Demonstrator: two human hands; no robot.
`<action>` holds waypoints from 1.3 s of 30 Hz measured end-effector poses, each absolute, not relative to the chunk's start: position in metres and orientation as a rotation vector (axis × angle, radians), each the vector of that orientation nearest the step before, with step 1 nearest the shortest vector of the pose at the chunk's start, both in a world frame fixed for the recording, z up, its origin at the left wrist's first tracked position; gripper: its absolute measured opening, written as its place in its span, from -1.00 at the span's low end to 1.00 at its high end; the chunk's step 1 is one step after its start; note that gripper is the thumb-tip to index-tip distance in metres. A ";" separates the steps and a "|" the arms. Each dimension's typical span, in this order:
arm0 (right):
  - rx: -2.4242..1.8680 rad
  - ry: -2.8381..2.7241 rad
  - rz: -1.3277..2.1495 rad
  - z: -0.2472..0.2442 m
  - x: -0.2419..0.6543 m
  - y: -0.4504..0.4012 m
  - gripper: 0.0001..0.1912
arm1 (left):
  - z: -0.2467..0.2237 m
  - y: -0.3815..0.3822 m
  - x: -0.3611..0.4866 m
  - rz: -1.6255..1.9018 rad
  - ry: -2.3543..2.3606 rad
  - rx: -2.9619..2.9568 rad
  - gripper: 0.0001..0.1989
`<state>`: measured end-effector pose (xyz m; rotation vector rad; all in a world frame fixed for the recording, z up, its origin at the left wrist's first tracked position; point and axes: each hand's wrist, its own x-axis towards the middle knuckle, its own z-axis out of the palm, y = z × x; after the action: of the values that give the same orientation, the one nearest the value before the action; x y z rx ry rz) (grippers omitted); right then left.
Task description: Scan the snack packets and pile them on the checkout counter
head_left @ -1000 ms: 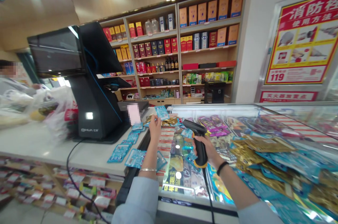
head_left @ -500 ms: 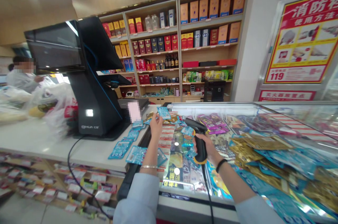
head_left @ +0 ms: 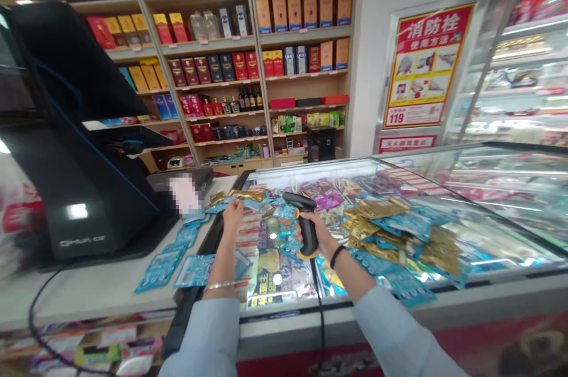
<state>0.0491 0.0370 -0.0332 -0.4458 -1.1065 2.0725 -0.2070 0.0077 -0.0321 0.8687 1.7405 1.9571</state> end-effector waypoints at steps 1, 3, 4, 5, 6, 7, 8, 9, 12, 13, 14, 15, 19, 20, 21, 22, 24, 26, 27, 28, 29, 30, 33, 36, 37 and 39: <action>-0.440 -1.090 2.074 -0.032 0.054 0.035 -0.74 | -0.032 0.008 -0.206 1.937 1.739 0.868 -0.88; -0.442 -1.071 2.064 -0.030 0.068 0.032 -0.73 | -0.031 0.009 -0.204 1.898 1.762 0.901 -0.87; -0.444 -1.069 2.051 -0.029 0.077 0.030 -0.72 | -0.031 0.010 -0.201 1.879 1.786 0.938 -0.86; -0.447 -1.072 2.032 -0.028 0.088 0.029 -0.72 | -0.030 0.010 -0.198 1.863 1.805 0.990 -0.85; -0.452 -1.081 2.011 -0.025 0.101 0.029 -0.72 | -0.029 0.011 -0.193 1.849 1.807 1.043 -0.84; -0.455 -1.091 1.988 -0.023 0.115 0.029 -0.72 | -0.028 0.012 -0.186 1.838 1.785 1.083 -0.82; -0.460 -1.103 1.966 -0.019 0.130 0.031 -0.72 | -0.026 0.015 -0.178 1.830 1.736 1.105 -0.80; -0.464 -1.117 1.946 -0.014 0.146 0.033 -0.71 | -0.024 0.018 -0.166 1.834 1.668 1.114 -0.78; -0.449 -1.109 1.849 0.003 0.195 0.044 -0.71 | -0.014 0.036 -0.119 1.870 1.451 1.111 -0.67; -0.433 -1.084 1.798 0.009 0.211 0.048 -0.72 | -0.009 0.044 -0.099 1.874 1.388 1.117 -0.63; -0.416 -1.056 1.747 0.015 0.226 0.052 -0.75 | -0.004 0.053 -0.077 1.870 1.334 1.124 -0.61; -0.399 -1.026 1.695 0.019 0.240 0.055 -0.77 | 0.000 0.061 -0.055 1.851 1.285 1.140 -0.61; -0.360 -0.944 1.575 0.013 0.288 0.062 -0.81 | 0.006 0.089 0.034 1.803 1.320 1.229 -0.71; -0.357 -0.926 1.559 0.005 0.297 0.063 -0.81 | 0.003 0.092 0.054 1.775 1.413 1.301 -0.75; -0.355 -0.907 1.547 -0.004 0.305 0.063 -0.81 | -0.003 0.095 0.071 1.746 1.525 1.390 -0.79; -0.357 -0.890 1.540 -0.014 0.311 0.064 -0.81 | -0.010 0.096 0.086 1.708 1.637 1.501 -0.83; -0.375 -0.867 1.533 -0.034 0.319 0.065 -0.80 | -0.024 0.096 0.109 1.596 1.779 1.725 -0.78; -0.398 -0.849 1.533 -0.047 0.322 0.067 -0.78 | -0.034 0.094 0.122 1.468 1.768 1.922 -0.70; -0.407 -0.839 1.531 -0.051 0.323 0.067 -0.78 | -0.037 0.093 0.125 1.412 1.728 1.999 -0.68; -0.417 -0.829 1.527 -0.054 0.323 0.068 -0.77 | -0.038 0.092 0.127 1.366 1.682 2.057 -0.67; -0.427 -0.820 1.519 -0.055 0.322 0.069 -0.77 | -0.038 0.092 0.128 1.334 1.643 2.096 -0.65; -0.443 -0.815 1.513 -0.055 0.322 0.069 -0.76 | -0.037 0.092 0.128 1.313 1.618 2.119 -0.64; -0.524 -0.831 1.544 -0.056 0.323 0.071 -0.72 | -0.033 0.092 0.127 1.279 1.602 2.132 -0.60; -0.555 -0.834 1.589 -0.059 0.325 0.071 -0.66 | -0.030 0.093 0.121 1.260 1.592 2.137 -0.58; -0.541 -0.815 1.582 -0.060 0.325 0.071 -0.67 | -0.029 0.093 0.119 1.267 1.596 2.128 -0.57; -0.506 -0.765 1.548 -0.060 0.326 0.069 -0.71 | -0.027 0.094 0.113 1.297 1.623 2.089 -0.55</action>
<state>0.3255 0.0691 -0.0600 -0.5062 -0.7652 1.5477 0.1132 0.0944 -0.0268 2.0891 1.6229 1.2974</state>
